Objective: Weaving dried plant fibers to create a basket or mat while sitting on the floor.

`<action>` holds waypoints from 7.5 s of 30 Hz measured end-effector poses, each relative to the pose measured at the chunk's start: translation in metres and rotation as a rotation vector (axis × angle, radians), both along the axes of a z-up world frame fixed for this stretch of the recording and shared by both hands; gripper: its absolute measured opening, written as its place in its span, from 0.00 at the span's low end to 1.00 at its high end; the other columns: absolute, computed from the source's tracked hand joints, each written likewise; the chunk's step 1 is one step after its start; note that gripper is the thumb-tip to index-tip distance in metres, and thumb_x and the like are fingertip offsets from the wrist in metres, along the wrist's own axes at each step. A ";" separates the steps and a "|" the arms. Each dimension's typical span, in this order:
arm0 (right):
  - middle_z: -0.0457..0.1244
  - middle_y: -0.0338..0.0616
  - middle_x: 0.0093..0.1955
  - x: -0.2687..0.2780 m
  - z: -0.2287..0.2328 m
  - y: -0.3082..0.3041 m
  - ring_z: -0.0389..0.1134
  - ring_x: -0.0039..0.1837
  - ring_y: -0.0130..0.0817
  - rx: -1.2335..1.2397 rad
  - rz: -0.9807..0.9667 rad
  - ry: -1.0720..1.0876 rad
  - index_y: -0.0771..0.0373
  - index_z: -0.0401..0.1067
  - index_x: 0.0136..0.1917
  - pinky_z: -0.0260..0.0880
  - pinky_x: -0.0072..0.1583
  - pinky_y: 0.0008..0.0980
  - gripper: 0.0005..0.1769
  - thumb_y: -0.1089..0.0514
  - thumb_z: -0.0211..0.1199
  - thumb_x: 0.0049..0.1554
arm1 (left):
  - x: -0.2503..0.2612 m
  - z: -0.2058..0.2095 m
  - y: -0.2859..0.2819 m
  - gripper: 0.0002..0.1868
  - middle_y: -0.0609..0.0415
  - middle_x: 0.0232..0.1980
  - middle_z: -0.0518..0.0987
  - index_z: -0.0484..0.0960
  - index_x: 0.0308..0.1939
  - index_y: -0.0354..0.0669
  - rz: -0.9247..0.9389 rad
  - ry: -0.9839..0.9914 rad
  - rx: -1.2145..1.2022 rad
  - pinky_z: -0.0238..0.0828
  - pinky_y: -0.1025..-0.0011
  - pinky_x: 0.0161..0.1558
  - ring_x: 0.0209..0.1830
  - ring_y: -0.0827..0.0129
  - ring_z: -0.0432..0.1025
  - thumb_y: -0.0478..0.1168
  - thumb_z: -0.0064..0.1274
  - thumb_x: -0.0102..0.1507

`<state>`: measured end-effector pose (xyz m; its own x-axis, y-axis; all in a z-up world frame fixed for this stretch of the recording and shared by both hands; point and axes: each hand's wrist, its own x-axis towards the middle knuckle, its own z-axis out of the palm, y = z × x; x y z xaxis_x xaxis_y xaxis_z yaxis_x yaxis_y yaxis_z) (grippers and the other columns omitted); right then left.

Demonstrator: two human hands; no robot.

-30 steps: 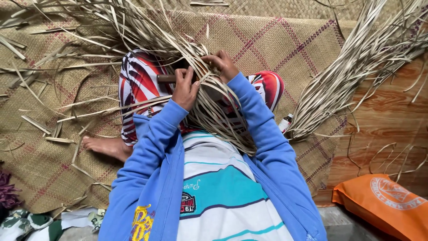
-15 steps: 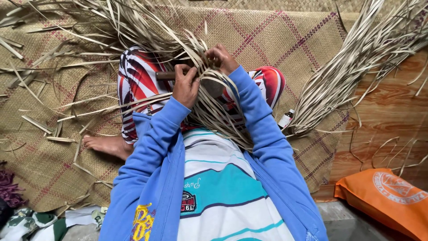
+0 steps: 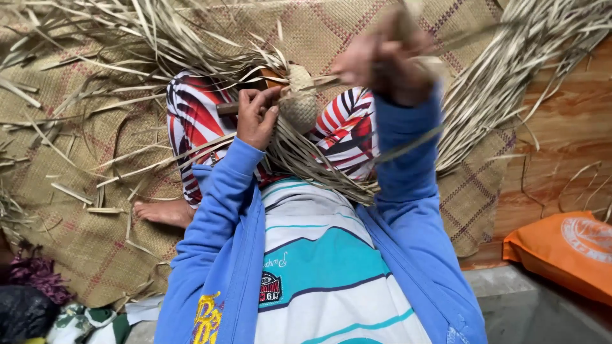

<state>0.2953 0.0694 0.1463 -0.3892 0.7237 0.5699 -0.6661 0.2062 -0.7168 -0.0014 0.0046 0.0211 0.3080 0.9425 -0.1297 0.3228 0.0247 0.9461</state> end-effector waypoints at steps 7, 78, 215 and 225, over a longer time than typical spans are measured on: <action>0.61 0.44 0.67 0.005 -0.046 0.008 0.61 0.74 0.42 0.251 -0.160 0.000 0.42 0.55 0.81 0.60 0.82 0.57 0.54 0.35 0.69 0.44 | -0.002 -0.013 -0.001 0.22 0.53 0.51 0.59 0.80 0.62 0.37 -0.005 0.004 0.015 0.61 0.83 0.29 0.30 0.80 0.58 0.24 0.51 0.64; 0.67 0.46 0.42 -0.056 -0.245 -0.030 0.68 0.42 0.35 -0.103 -0.591 -0.565 0.64 0.80 0.48 0.72 0.45 0.32 0.11 0.53 0.73 0.63 | 0.037 -0.051 0.026 0.13 0.60 0.48 0.69 0.85 0.34 0.50 0.128 0.380 0.534 0.64 0.60 0.64 0.56 0.55 0.64 0.30 0.62 0.47; 0.57 0.43 0.47 -0.152 -0.120 -0.113 0.58 0.48 0.41 0.402 -1.111 -1.597 0.56 0.77 0.56 0.58 0.53 0.41 0.11 0.56 0.60 0.60 | 0.034 -0.059 0.054 0.22 0.51 0.42 0.72 0.85 0.35 0.44 0.237 0.656 0.288 0.72 0.54 0.42 0.43 0.53 0.73 0.59 0.67 0.57; 0.62 0.42 0.22 -0.172 -0.205 -0.174 0.52 0.22 0.25 0.294 -0.718 -2.083 0.59 0.76 0.27 0.56 0.26 0.35 0.09 0.62 0.66 0.49 | 0.037 0.005 0.076 0.11 0.44 0.41 0.80 0.82 0.44 0.38 -0.401 0.027 0.284 0.79 0.69 0.34 0.33 0.62 0.71 0.26 0.52 0.60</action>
<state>0.1234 -0.1045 -0.0583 -0.1964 0.9768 -0.0854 0.9805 0.1960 -0.0134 0.0361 0.0810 0.0265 0.6538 0.7497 0.1025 0.2784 -0.3643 0.8887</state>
